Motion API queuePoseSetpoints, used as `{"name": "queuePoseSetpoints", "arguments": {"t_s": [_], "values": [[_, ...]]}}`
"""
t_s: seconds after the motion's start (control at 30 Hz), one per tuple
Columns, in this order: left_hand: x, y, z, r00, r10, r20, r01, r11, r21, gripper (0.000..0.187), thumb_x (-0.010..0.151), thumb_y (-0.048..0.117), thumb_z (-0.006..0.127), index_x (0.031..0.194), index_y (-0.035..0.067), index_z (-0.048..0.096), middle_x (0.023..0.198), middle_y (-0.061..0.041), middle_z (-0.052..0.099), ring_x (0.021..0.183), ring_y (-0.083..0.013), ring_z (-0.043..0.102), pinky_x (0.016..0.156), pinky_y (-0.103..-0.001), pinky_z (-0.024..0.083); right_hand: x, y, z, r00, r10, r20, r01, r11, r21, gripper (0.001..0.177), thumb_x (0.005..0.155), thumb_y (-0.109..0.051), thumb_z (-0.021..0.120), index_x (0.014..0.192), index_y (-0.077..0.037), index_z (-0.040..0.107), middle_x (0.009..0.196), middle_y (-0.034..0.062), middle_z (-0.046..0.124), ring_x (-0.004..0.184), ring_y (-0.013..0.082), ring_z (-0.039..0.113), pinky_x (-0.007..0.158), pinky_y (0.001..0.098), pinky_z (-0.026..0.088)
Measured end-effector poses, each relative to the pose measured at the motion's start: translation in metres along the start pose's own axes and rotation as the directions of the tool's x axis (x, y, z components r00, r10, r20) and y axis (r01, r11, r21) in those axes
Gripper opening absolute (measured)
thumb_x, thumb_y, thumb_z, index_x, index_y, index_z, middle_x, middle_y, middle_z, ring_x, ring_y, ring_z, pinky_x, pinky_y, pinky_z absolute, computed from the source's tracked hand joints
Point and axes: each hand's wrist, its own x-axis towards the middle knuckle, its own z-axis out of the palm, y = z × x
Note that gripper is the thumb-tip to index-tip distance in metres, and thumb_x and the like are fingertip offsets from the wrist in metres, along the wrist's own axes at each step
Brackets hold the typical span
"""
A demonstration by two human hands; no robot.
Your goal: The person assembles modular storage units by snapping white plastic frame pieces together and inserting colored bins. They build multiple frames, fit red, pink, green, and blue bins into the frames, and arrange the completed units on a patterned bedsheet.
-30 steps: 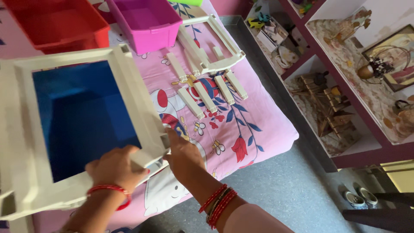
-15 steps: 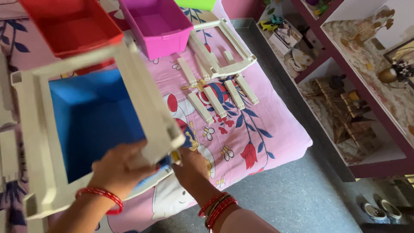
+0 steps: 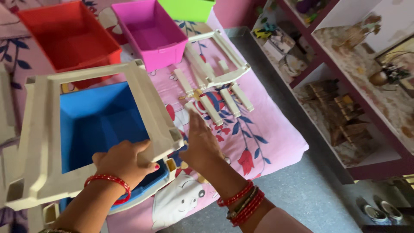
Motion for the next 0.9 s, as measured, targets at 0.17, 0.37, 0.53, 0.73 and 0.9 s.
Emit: {"name": "queuePoseSetpoints", "arguments": {"t_s": [0.17, 0.37, 0.53, 0.73, 0.9], "values": [[0.002, 0.020, -0.004, 0.998, 0.068, -0.002, -0.068, 0.996, 0.060, 0.061, 0.074, 0.051, 0.078, 0.134, 0.043, 0.064, 0.118, -0.002, 0.067, 0.117, -0.0226, 0.066, 0.099, -0.052, 0.039, -0.013, -0.023, -0.028, 0.941, -0.326, 0.085, 0.337, 0.918, -0.210, 0.087, 0.065, -0.004, 0.083, 0.145, -0.014, 0.050, 0.155, 0.0179, 0.041, 0.142, 0.0366, 0.038, 0.110, 0.0440, 0.038], [0.002, 0.062, -0.005, 0.989, 0.147, 0.009, -0.147, 0.978, 0.149, 0.051, 0.078, 0.047, 0.075, 0.128, 0.039, 0.066, 0.111, -0.001, 0.070, 0.110, -0.0234, 0.069, 0.094, -0.052, 0.042, -0.037, -0.009, -0.044, 0.900, -0.436, -0.002, 0.422, 0.874, -0.241, 0.064, 0.070, -0.008, 0.082, 0.131, -0.006, 0.062, 0.138, 0.0084, 0.059, 0.142, 0.0304, 0.044, 0.112, 0.0446, 0.039], [0.000, 0.093, 0.006, 0.958, 0.280, -0.056, -0.271, 0.953, 0.132, 0.042, 0.079, 0.039, 0.072, 0.122, 0.034, 0.071, 0.106, -0.004, 0.072, 0.106, -0.0241, 0.070, 0.092, -0.049, 0.044, -0.046, 0.012, -0.067, 0.931, -0.365, 0.004, 0.350, 0.889, -0.296, 0.054, 0.068, -0.007, 0.082, 0.120, -0.006, 0.066, 0.125, 0.0066, 0.063, 0.130, 0.0288, 0.052, 0.107, 0.0422, 0.044], [-0.004, 0.136, 0.015, 0.970, 0.244, -0.024, -0.236, 0.956, 0.173, 0.044, 0.085, 0.037, 0.069, 0.130, 0.038, 0.065, 0.110, -0.003, 0.069, 0.109, -0.0245, 0.066, 0.097, -0.051, 0.039, -0.058, 0.041, -0.088, 0.946, -0.320, -0.045, 0.290, 0.903, -0.316, 0.055, 0.066, -0.008, 0.084, 0.118, -0.006, 0.067, 0.119, 0.0086, 0.063, 0.125, 0.0287, 0.055, 0.098, 0.0418, 0.049], [0.005, 0.162, 0.019, 0.956, 0.293, 0.014, -0.288, 0.929, 0.231, 0.043, 0.087, 0.035, 0.069, 0.130, 0.039, 0.065, 0.111, -0.002, 0.067, 0.116, -0.0207, 0.063, 0.102, -0.050, 0.036, -0.055, 0.066, -0.093, 0.972, -0.235, -0.028, 0.215, 0.927, -0.309, 0.047, 0.071, -0.009, 0.083, 0.115, -0.006, 0.067, 0.117, 0.0095, 0.063, 0.124, 0.0278, 0.056, 0.095, 0.0399, 0.052]]}}
